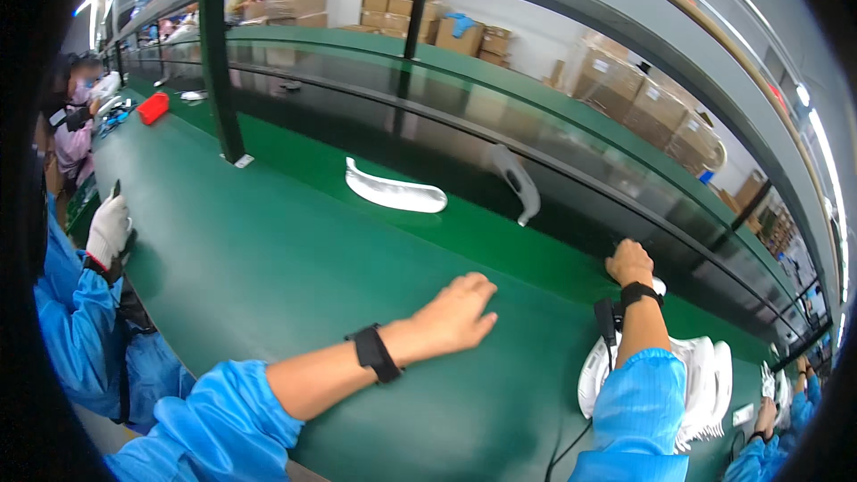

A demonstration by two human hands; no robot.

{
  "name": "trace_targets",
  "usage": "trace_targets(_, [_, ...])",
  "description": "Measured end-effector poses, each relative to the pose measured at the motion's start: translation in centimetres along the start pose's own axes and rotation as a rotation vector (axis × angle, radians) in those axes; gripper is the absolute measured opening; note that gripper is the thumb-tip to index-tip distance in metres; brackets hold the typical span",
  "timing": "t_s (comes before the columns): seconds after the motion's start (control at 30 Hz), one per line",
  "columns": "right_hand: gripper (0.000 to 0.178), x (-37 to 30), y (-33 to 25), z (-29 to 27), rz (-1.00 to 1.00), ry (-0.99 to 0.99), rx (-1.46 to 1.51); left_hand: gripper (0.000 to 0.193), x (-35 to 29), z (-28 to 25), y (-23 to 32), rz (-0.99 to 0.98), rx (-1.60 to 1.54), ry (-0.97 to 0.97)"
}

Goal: Deburring edges and sorting curved plastic components on an industrial assembly table.

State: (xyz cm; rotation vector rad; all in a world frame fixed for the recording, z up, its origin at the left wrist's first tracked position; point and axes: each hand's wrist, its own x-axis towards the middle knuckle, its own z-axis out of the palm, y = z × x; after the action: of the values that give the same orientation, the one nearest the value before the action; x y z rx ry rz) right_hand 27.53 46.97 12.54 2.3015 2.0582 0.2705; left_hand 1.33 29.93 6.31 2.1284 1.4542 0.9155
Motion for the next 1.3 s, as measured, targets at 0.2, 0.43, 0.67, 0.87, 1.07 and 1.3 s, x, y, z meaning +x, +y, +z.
trace_targets(0.2, [0.021,1.3,1.1,2.1,-0.038,0.069,-0.17,0.033,-1.9,3.6,1.8,0.168,0.419,0.049])
trace_targets(0.43, [0.021,-5.7,1.2,-8.1,-0.103,0.171,0.409,0.051,-2.7,1.4,2.4,0.274,0.259,0.336])
trace_targets(0.67, [0.018,-22.4,-2.0,-14.7,-0.416,-0.609,1.04,0.048,-11.7,-7.1,8.9,0.166,-0.339,0.011])
trace_targets(0.87, [0.024,-31.4,-6.1,-10.3,-0.416,-0.425,1.011,0.023,-23.6,-4.7,10.5,-0.383,-1.333,-0.363])
trace_targets(1.07, [0.027,-38.4,-8.0,-8.6,-0.162,-0.131,1.869,0.025,-28.7,-1.9,9.3,-0.523,-1.38,-0.239])
trace_targets(1.3, [0.024,-44.4,-12.3,-4.5,-0.23,0.216,2.019,0.027,-29.0,0.8,6.5,-0.544,-1.143,-0.096])
